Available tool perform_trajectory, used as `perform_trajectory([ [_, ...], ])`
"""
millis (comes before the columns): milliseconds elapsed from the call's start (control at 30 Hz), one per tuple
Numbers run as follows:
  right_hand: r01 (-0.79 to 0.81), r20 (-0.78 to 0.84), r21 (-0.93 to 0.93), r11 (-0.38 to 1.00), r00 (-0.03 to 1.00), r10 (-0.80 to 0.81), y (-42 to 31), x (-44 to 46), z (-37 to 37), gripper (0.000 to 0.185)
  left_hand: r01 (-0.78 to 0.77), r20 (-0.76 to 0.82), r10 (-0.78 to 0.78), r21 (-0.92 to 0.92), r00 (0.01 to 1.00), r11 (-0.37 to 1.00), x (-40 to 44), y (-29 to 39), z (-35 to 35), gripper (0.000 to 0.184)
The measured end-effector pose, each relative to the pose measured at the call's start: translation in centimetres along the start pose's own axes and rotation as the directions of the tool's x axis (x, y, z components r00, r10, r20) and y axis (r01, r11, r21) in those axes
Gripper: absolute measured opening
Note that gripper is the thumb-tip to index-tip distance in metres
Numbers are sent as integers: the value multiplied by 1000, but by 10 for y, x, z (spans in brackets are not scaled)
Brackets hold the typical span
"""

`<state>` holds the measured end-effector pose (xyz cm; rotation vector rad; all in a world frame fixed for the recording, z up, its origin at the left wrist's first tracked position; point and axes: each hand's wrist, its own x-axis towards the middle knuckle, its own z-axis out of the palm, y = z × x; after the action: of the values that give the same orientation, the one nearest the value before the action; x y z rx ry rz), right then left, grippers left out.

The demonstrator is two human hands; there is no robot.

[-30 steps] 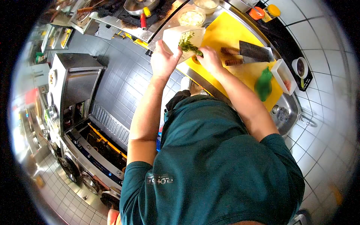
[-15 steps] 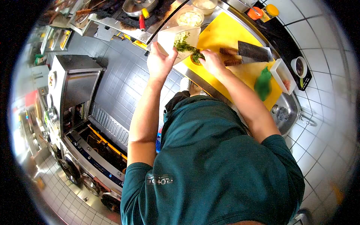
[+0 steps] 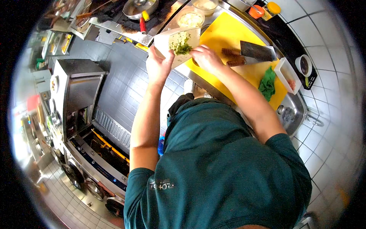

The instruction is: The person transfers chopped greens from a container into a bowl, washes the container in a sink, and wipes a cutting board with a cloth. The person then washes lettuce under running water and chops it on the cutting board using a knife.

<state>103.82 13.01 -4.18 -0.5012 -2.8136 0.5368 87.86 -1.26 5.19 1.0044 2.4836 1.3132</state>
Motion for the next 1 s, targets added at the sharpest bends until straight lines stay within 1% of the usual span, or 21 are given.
perform_trajectory([
  [100,162,74,-23,987,984,-160,-19,17,-18,28,5,38,-4,-25,999,1000,0,3,1,55],
  [133,141,93,-9,990,986,-139,-17,19,-12,29,10,55,-9,-33,998,999,0,4,1,56],
  [200,102,133,18,995,986,-103,-11,27,1,31,-8,79,6,28,997,1000,0,7,1,57],
  [233,88,207,-35,995,975,-79,-8,29,1,32,-15,88,10,59,996,998,0,8,1,58],
  [300,74,346,-145,987,938,-19,-2,31,-1,34,-15,70,12,40,997,999,0,4,4,59],
  [400,47,190,-11,999,981,-44,10,21,-9,36,-38,59,35,54,998,998,0,1,6,59],
  [467,-22,96,3,1000,995,21,9,29,-12,36,-67,60,65,40,996,997,0,-2,9,58],
  [500,-63,48,13,998,997,62,9,33,-15,36,-48,80,46,23,996,999,-2,7,5,58],
  [533,-108,1,24,994,994,108,11,34,-16,36,-71,86,67,53,994,996,-2,12,4,59],
  [567,-122,39,89,989,992,119,21,37,-6,30,-95,94,88,81,992,992,-3,15,4,59],
  [667,-123,252,100,987,963,95,18,40,-11,22,-127,92,117,110,989,986,-4,17,10,61],
  [767,-64,202,101,993,978,42,19,36,-2,18,-154,102,144,95,984,984,-3,12,15,64],
  [800,-76,233,76,994,971,56,20,36,0,20,-165,108,156,86,982,983,-3,10,16,65],
  [867,-101,289,24,995,953,90,23,38,3,25,-247,72,240,134,968,960,-4,9,21,66],
  [900,-96,258,31,995,962,84,28,36,9,22,-289,56,284,158,957,944,-5,10,22,67],
  [967,-88,195,42,995,978,78,36,31,23,17,-285,84,275,167,958,944,-5,12,22,68],
  [1000,-99,193,66,993,978,85,34,29,20,17,-283,97,270,170,958,944,-6,13,23,68],
])
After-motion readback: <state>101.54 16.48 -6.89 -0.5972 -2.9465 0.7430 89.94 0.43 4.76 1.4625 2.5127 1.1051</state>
